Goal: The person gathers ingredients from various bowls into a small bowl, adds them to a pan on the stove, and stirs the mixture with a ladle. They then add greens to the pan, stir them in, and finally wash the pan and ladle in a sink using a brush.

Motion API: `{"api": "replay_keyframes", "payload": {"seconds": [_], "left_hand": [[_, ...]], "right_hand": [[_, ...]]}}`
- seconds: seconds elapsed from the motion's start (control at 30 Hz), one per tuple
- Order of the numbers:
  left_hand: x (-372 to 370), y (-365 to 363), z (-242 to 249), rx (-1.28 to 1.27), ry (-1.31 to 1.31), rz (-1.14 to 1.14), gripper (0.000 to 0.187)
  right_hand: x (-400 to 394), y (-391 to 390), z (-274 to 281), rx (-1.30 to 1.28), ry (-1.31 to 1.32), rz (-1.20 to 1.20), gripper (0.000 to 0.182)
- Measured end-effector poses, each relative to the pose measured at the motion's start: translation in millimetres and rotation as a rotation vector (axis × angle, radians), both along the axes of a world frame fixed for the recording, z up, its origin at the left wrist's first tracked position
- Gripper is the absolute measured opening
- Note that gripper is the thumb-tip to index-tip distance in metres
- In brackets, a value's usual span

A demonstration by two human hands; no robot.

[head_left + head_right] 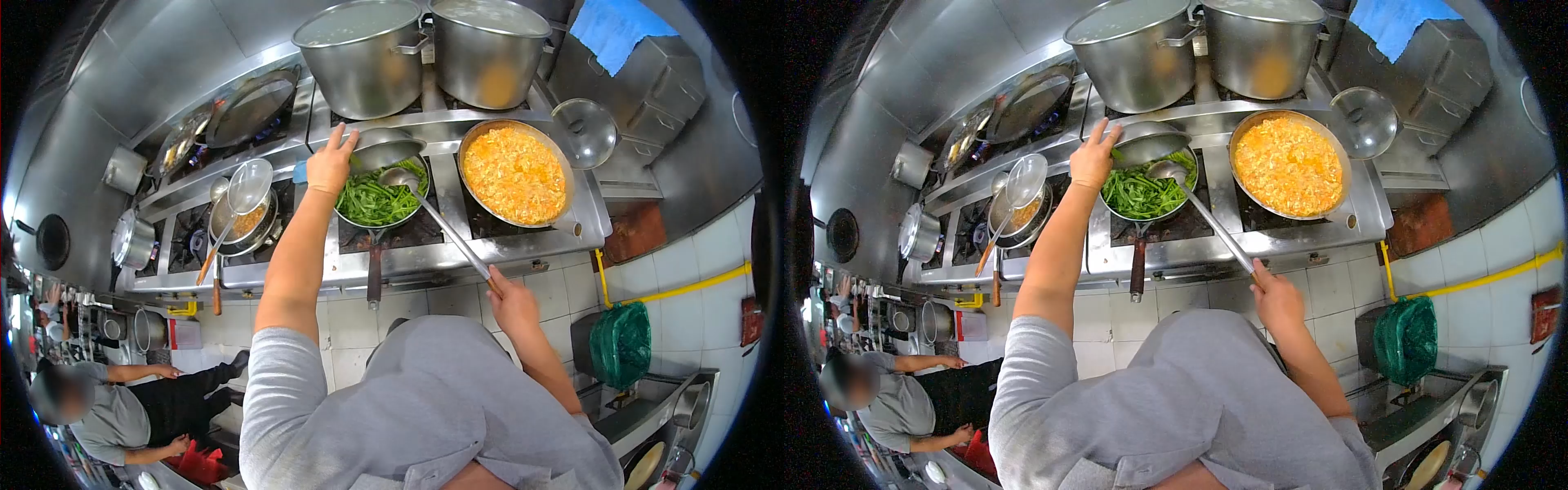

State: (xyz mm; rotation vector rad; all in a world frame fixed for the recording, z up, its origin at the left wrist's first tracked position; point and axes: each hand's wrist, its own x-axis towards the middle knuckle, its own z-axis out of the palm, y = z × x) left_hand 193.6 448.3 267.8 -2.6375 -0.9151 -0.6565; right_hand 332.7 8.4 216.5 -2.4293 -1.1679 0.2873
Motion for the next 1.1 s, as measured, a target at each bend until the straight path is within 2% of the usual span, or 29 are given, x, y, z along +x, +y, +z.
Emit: {"api": "replay_keyframes", "payload": {"seconds": [0.07, 0.1, 0.17, 0.2, 0.3, 0.43, 0.57, 0.63, 0.77, 0.83, 0.9, 0.93, 1.0, 1.03, 1.1], "left_hand": [[8, 2, -3, 0.250, -0.077, -0.162, 0.062], [12, -3, 0, 0.248, -0.076, -0.167, 0.062], [16, -10, 6, 0.228, 0.086, -0.291, 0.061], [17, -8, 10, 0.227, 0.053, -0.320, 0.062], [17, -7, 22, 0.205, 0.147, -0.258, 0.061], [15, -21, 55, 0.296, 0.129, -0.312, 0.057], [2, -12, 69, 0.347, 0.072, -0.309, 0.055], [-5, -15, 80, 0.371, -0.082, -0.220, 0.048], [-35, -25, 99, 0.373, -0.315, -0.054, 0.058], [-54, -35, 103, 0.281, -0.444, -0.009, 0.059], [-81, -45, 96, 0.214, -0.509, 0.047, 0.057], [-97, -49, 87, 0.184, -0.546, 0.093, 0.053], [-133, -60, 64, 0.149, -0.643, 0.167, 0.045], [-152, -67, 52, 0.146, -0.705, 0.196, 0.042], [-189, -97, 30, -0.088, -0.838, 0.294, 0.038]], "right_hand": [[-1, 0, 2, 0.001, 0.022, -0.014, 0.050], [-1, -1, 3, 0.002, 0.047, -0.021, 0.051], [1, -4, -6, 0.004, 0.027, -0.006, 0.051], [4, -2, -9, 0.013, 0.009, 0.007, 0.052], [3, -4, -8, 0.049, 0.078, 0.002, 0.052], [4, -2, -4, -0.016, 0.071, 0.004, 0.051], [10, -4, -10, 0.080, 0.180, 0.020, 0.051], [10, -7, -8, 0.124, 0.248, 0.024, 0.052], [11, -15, 32, 0.113, 0.378, 0.070, 0.052], [12, -8, 41, 0.086, 0.424, 0.094, 0.052], [13, 5, 44, -0.194, 0.138, 0.182, 0.053], [17, 5, 28, -0.195, 0.138, 0.184, 0.053], [30, 11, -18, -0.036, 0.237, 0.280, 0.055], [38, 11, -18, -0.035, 0.234, 0.299, 0.055], [50, 11, -16, -0.015, 0.643, 0.195, 0.053]]}}
